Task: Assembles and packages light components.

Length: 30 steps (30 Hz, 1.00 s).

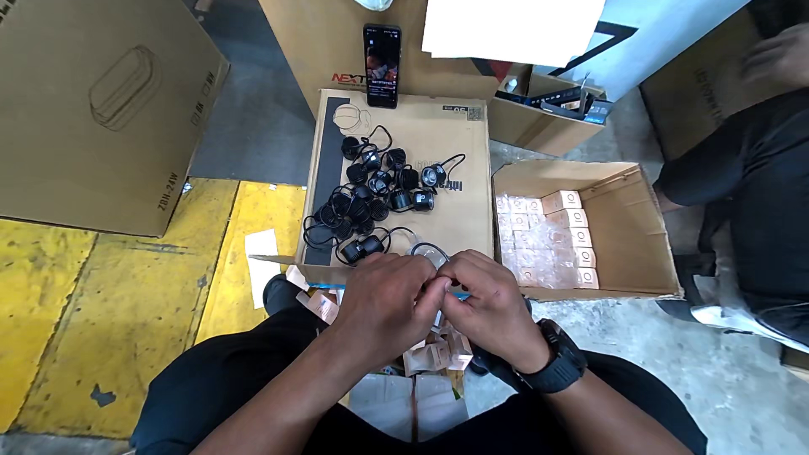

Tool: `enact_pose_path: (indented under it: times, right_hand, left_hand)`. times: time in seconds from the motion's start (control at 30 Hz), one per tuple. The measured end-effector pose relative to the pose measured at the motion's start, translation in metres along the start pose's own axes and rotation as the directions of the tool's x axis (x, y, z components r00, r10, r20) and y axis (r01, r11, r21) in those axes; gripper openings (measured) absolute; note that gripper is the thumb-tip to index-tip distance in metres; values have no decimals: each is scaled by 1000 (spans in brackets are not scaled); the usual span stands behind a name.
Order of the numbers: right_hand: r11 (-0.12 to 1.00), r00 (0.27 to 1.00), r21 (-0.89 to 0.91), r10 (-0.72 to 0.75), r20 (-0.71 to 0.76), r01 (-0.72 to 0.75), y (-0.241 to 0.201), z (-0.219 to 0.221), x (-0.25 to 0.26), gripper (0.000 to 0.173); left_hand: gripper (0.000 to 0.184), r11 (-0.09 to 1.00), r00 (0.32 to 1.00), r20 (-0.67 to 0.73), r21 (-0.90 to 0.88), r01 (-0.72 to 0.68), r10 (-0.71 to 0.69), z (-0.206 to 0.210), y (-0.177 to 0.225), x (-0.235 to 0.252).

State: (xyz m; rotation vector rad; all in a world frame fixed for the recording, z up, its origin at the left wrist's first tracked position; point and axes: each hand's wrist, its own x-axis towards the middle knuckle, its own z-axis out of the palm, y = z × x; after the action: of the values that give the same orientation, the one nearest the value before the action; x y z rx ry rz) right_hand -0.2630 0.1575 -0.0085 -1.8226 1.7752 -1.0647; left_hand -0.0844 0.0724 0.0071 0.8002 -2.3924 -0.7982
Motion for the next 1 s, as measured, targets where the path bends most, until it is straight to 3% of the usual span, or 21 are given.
enact_pose_path:
  times: [0.57,0.77,0.9,1.0]
  right_hand:
    - [1000,1000,2,-1,-15,1,1,-5,4,14]
    - [1000,990,-23,-6,-143,3,-6,-41,19,8]
    - [999,976,-46,-11,-216,1,-6,-60,18,7]
    - [999,968,-42,-27,-250,17,-9,-69,18,6]
  left_hand:
    - [27,1000,1000,-5,0,-2,2,-5,-2,5]
    - [17,989,990,24,68,134,-136,-18,-19,20]
    - [18,962,934,251,167,218,-255,3,-32,16]
    - [25,950,810,510,256,177,-288,49,-40,0]
